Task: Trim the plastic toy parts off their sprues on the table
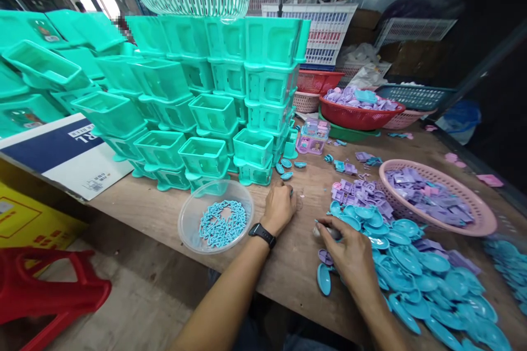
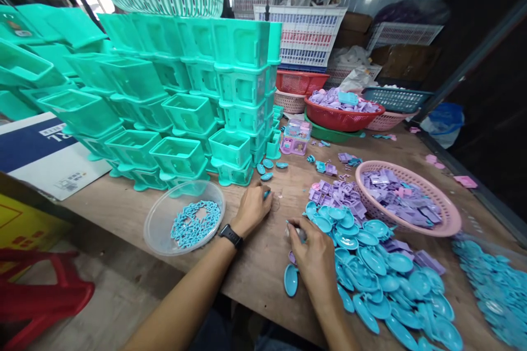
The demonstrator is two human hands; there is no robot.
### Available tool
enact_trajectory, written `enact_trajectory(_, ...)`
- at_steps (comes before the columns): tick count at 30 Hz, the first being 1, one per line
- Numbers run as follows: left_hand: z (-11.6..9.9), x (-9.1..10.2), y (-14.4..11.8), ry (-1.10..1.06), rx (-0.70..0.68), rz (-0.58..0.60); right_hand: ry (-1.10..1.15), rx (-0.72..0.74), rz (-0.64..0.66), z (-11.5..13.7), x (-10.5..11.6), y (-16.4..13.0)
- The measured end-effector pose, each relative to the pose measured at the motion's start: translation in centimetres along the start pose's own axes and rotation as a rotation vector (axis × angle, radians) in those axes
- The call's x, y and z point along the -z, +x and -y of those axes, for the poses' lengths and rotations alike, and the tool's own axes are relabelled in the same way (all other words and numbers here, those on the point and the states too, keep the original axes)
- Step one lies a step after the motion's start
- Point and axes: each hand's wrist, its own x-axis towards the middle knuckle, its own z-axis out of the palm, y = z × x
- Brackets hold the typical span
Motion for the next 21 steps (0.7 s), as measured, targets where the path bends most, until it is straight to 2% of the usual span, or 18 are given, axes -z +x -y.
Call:
enact_trajectory(5,0.2,0.0,-0.8,-0.074,0.02,-0.016,0.022,-0.1,-0.071,-0.5,0.1,-0.1)
enact_trajectory(9,0.4,0.0,-0.6,-0.124,0.031,0.006,0.029,-0.092,-0.112,-0.2,0.1,0.0)
enact_trajectory(12,0.1,0.0,-1.2,-0.161,0.051,-0.02,0.025,-0.088,-0.137,0.3,-0.1,0.1)
enact_trajectory(18,-1.1,0.2,-3.6,-0.715,0.049,-0.133,0.074,-0.093,-0.194,1.9,-0.7,0.3)
enact_trajectory(21,-1.6,0.1,-4.6,-0.848,0.041,-0.166,0.104,-0.102,-0.229,2.6,-0.9,0.4)
